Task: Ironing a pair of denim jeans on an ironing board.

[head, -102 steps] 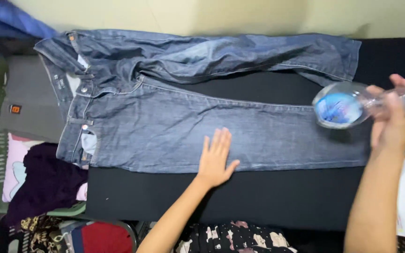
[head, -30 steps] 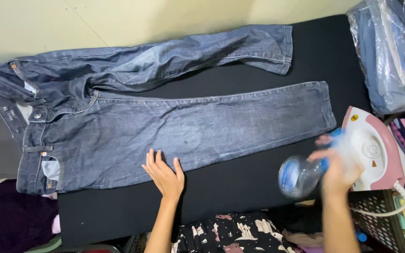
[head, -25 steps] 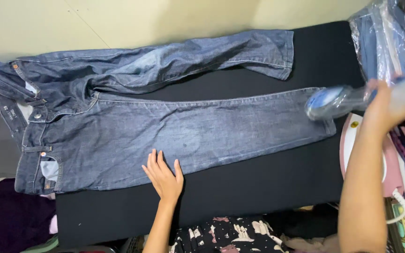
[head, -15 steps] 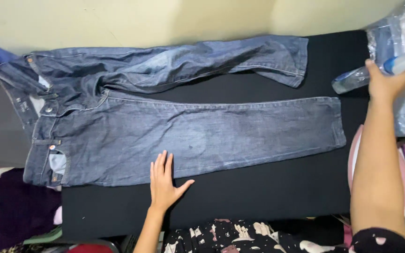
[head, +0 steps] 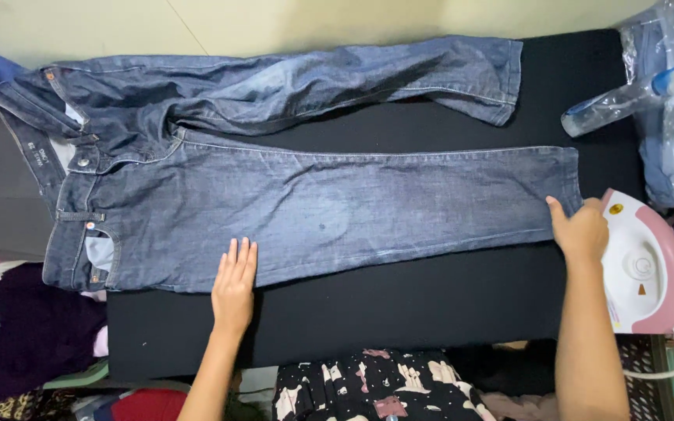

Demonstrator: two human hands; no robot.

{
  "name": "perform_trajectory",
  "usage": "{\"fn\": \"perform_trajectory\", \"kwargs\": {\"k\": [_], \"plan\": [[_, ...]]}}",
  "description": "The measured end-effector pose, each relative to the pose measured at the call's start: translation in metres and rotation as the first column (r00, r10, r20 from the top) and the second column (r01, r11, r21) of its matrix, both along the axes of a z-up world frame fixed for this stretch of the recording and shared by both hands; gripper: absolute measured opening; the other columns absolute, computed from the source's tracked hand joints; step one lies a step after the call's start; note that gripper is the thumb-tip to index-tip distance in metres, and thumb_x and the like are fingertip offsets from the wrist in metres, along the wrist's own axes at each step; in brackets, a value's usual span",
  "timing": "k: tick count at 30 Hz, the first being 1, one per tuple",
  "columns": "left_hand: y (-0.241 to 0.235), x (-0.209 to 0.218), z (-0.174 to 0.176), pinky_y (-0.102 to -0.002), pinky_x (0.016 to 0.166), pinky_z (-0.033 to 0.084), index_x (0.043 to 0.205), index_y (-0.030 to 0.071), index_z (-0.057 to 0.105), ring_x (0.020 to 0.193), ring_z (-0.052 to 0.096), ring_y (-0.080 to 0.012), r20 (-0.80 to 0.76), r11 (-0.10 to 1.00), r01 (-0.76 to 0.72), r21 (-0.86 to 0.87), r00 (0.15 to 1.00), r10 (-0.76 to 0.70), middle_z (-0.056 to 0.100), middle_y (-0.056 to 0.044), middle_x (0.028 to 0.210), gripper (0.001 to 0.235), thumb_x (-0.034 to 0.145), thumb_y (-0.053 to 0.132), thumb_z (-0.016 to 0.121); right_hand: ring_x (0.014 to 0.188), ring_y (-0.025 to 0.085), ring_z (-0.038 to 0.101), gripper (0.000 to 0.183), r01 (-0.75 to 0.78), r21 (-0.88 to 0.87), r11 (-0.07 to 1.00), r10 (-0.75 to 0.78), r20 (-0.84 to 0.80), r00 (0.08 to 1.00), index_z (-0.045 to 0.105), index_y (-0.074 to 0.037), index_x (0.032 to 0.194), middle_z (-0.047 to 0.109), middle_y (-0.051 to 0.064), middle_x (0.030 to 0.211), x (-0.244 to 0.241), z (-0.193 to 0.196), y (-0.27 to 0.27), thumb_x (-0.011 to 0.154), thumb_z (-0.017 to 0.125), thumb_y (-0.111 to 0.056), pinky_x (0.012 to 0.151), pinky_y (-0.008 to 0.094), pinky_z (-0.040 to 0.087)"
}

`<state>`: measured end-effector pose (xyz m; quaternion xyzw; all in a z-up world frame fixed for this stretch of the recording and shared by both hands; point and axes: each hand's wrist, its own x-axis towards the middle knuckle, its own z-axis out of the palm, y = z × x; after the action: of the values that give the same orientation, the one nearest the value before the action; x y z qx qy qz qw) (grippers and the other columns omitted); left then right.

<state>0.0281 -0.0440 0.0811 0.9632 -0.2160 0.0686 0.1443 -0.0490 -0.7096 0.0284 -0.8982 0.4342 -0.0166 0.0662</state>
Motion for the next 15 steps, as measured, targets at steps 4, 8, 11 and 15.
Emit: {"fn": "perform_trajectory", "kwargs": {"k": [4, 8, 11, 15], "plan": [[0.012, -0.003, 0.002, -0.049, 0.116, 0.039, 0.145, 0.0, 0.054, 0.144, 0.046, -0.0366, 0.02, 0.998, 0.059, 0.018, 0.998, -0.059, 0.052, -0.017, 0.151, 0.06, 0.086, -0.008, 0.052, 0.094, 0.051, 0.068, 0.073, -0.108, -0.015, 0.994, 0.108, 0.01, 0.994, 0.056, 0.01, 0.123, 0.069, 0.033, 0.104, -0.019, -0.006, 0.002, 0.102, 0.069, -0.059, 0.083, 0.057, 0.052], [0.018, -0.013, -0.01, -0.045, 0.119, 0.037, 0.15, 0.007, 0.052, 0.148, 0.043, -0.0289, -0.061, 0.98, 0.013, 0.198, 0.998, -0.001, 0.049, -0.01, 0.157, 0.07, 0.081, -0.007, 0.056, 0.116, 0.048, 0.059, 0.064, -0.243, -0.212, 0.947, 0.246, -0.01, 0.969, 0.055, 0.006, 0.128, 0.063, 0.03, 0.117, -0.039, -0.014, 0.009, 0.105, 0.068, -0.051, 0.089, 0.057, 0.048], [0.006, -0.012, 0.021, -0.051, 0.12, 0.032, 0.148, 0.006, 0.049, 0.149, 0.037, -0.0329, -0.213, 0.989, -0.008, 0.146, 0.976, 0.039, 0.044, -0.014, 0.158, 0.078, 0.071, 0.007, 0.062, 0.122, 0.045, 0.05, 0.066, -0.239, -0.438, 0.867, 0.287, 0.047, 0.957, 0.052, 0.006, 0.129, 0.056, 0.025, 0.126, -0.058, 0.038, 0.005, 0.096, 0.071, -0.048, 0.105, 0.056, 0.038], [-0.025, -0.014, 0.022, -0.059, 0.115, 0.027, 0.143, -0.001, 0.047, 0.145, 0.032, -0.0444, -0.176, 0.996, -0.031, -0.086, 0.984, 0.016, 0.039, -0.027, 0.154, 0.078, 0.078, 0.035, 0.069, 0.12, 0.044, 0.058, 0.067, -0.083, -0.654, 0.752, 0.146, 0.042, 0.988, 0.053, 0.009, 0.126, 0.06, 0.026, 0.124, -0.12, 0.033, -0.069, 0.085, 0.07, -0.041, 0.098, 0.052, 0.043]]}}
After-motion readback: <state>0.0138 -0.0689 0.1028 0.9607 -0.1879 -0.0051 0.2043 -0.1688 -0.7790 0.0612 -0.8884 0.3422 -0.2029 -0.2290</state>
